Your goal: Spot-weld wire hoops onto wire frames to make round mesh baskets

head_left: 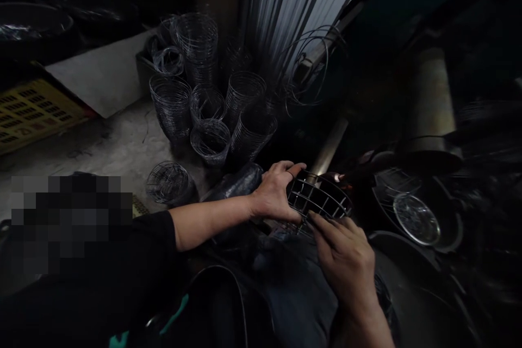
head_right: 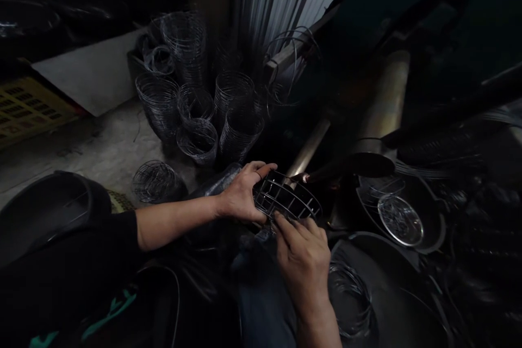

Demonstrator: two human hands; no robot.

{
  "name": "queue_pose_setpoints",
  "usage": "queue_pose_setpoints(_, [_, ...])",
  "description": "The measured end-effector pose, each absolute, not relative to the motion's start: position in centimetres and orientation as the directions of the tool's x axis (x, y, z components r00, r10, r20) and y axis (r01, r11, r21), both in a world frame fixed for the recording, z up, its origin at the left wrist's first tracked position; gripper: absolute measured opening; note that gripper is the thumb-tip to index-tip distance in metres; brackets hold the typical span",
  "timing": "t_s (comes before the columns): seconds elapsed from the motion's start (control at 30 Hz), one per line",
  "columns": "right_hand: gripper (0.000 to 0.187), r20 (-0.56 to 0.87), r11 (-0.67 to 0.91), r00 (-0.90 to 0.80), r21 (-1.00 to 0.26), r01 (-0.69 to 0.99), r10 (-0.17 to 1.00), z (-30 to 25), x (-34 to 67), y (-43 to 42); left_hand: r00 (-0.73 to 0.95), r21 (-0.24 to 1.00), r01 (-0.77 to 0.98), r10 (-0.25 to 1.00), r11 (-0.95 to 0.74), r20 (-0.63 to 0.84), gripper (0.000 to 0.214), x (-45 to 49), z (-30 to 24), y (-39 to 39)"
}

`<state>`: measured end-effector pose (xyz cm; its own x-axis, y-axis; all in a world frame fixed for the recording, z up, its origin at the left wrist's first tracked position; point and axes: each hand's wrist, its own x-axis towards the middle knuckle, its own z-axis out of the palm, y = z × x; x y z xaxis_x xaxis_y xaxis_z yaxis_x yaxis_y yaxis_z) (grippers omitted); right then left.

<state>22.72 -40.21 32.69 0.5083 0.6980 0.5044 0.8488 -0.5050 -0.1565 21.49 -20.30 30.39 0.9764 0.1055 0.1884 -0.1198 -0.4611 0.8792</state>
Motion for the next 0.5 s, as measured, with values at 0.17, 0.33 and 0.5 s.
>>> queue_pose_setpoints(0.17, [0.020, 0.524, -0.476, 0.496, -0.184, 0.860, 0.693, 33.1, 24.9, -40.3, 0.981, 0.890, -0.079, 0.125, -0.450, 0.150, 0.108, 23.1, 31.0, -20.4])
queue_pose_setpoints(0.33, [0.021, 0.450, -0.515, 0.591, -0.291, 0.806, 0.670, 33.6, 26.5, -40.4, 0.981, 0.891, -0.059, 0.138, -0.451, 0.135, 0.105, 24.6, 31.0, -20.5])
queue_pose_setpoints(0.5, [0.021, 0.430, -0.527, 0.655, -0.389, 0.755, 0.621, 33.5, 26.7, -40.3, 0.979, 0.901, -0.062, 0.149, -0.430, 0.139, 0.106, 25.1, 30.4, -20.6])
